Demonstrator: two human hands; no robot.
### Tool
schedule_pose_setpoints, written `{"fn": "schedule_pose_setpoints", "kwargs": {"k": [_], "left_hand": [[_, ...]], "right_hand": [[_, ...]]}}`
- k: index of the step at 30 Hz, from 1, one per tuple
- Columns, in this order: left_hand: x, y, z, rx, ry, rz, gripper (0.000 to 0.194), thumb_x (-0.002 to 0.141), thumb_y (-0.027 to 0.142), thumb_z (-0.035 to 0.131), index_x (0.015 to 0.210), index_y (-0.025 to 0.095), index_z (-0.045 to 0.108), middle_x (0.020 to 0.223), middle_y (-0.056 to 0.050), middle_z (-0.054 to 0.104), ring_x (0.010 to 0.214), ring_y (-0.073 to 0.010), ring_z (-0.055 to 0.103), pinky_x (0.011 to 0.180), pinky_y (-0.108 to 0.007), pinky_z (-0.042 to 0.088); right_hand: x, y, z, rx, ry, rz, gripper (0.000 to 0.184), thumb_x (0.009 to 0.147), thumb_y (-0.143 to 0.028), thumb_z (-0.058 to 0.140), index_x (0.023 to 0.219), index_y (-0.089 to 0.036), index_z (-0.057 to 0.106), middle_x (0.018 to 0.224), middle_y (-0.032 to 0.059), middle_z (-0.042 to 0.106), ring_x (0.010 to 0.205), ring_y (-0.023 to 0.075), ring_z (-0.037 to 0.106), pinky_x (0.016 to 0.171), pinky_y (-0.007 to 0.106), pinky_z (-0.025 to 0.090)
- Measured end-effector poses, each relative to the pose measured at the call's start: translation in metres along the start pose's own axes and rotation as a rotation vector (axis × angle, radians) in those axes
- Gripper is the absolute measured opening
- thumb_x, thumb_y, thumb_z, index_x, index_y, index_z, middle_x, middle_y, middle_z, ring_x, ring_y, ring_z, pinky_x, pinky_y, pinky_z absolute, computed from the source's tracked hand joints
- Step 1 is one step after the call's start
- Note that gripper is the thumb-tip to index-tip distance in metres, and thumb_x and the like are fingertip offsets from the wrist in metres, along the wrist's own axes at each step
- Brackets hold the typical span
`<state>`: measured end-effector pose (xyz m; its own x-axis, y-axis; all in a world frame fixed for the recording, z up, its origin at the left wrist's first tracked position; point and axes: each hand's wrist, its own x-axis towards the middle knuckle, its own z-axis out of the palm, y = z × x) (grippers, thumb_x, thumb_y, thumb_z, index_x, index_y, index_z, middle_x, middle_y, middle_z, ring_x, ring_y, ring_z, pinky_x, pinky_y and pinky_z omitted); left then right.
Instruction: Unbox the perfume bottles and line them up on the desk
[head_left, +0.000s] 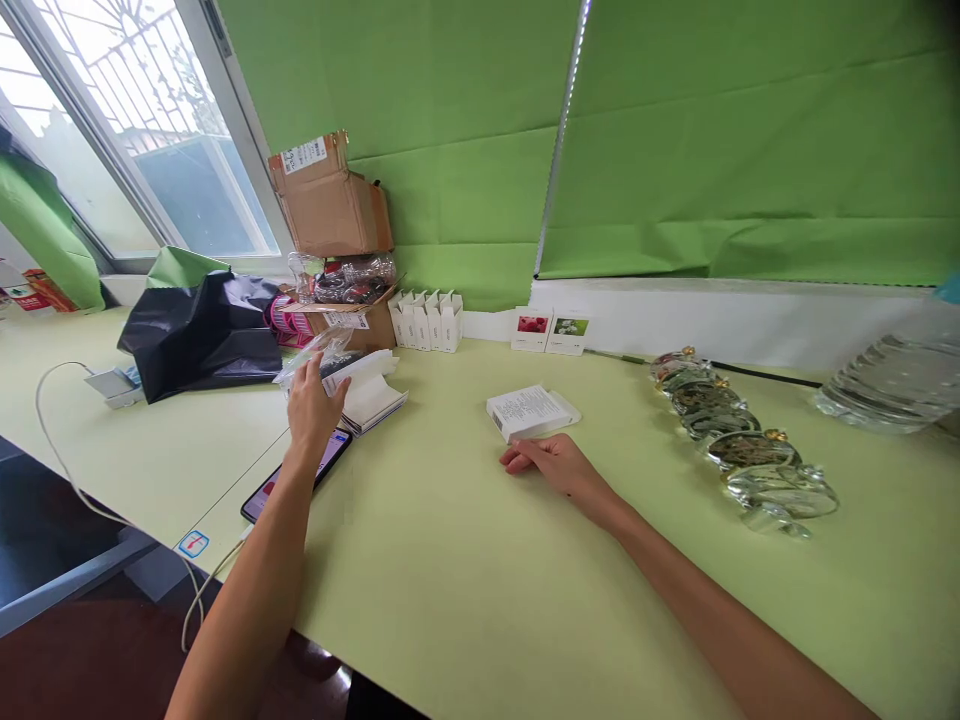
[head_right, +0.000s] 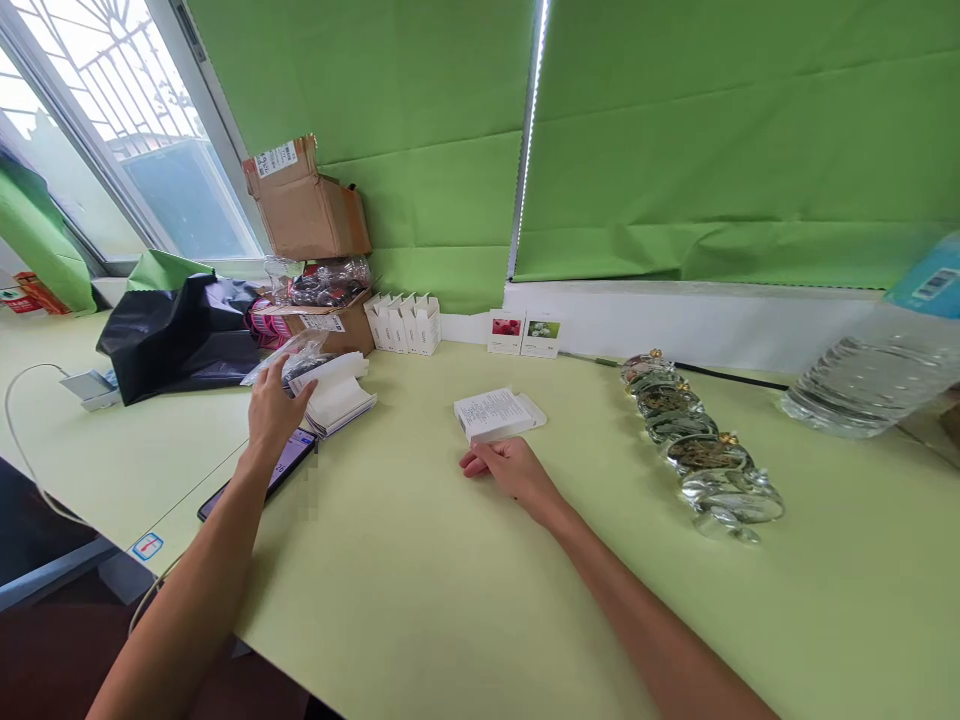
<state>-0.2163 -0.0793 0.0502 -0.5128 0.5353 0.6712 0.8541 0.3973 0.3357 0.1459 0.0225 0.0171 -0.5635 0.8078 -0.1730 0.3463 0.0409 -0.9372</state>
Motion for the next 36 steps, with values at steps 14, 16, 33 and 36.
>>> {"fn": "schedule_pose_setpoints", "kwargs": {"k": [14,16,33,36], "left_hand": [[-0.003,0.012,-0.005,-0.026,-0.038,0.046,0.04,0.085,0.048,0.053,0.114,0.022,0.061,0.117,-0.011,0.061,0.11,-0.0299,0.054,0.093,-0.041,0.042],[-0.007,0.027,-0.007,-0.08,0.0,0.128,0.042,0.086,0.047,0.052,0.118,0.021,0.058,0.123,-0.011,0.057,0.118,-0.0283,0.048,0.101,-0.04,0.037],[-0.062,0.206,0.086,-0.65,-0.721,0.162,0.035,0.081,0.04,0.057,0.106,0.018,0.063,0.101,-0.009,0.07,0.089,-0.0215,0.066,0.073,-0.03,0.05],[-0.073,0.21,0.091,-0.67,-0.725,0.138,0.035,0.083,0.043,0.054,0.107,0.019,0.061,0.093,-0.006,0.07,0.078,-0.0186,0.065,0.064,-0.027,0.048]], "right_hand": [[0.0,0.0,0.0,0.002,-0.005,-0.004,0.049,0.082,-0.056,0.051,0.065,-0.016,0.073,0.104,0.0087,0.071,0.092,0.0211,0.064,0.079,0.029,0.046],[0.001,0.0,-0.001,0.027,-0.031,-0.015,0.048,0.081,-0.056,0.052,0.066,-0.016,0.074,0.103,0.0094,0.071,0.091,0.0207,0.064,0.079,0.029,0.047],[0.007,0.006,-0.04,0.18,0.158,0.153,0.022,0.086,-0.033,0.056,0.076,-0.014,0.061,0.063,0.0046,0.063,0.046,0.0119,0.057,0.041,0.024,0.047],[0.008,0.009,-0.044,0.206,0.161,0.167,0.021,0.088,-0.032,0.053,0.08,-0.014,0.06,0.062,0.0041,0.063,0.045,0.0123,0.058,0.042,0.025,0.049]]}}
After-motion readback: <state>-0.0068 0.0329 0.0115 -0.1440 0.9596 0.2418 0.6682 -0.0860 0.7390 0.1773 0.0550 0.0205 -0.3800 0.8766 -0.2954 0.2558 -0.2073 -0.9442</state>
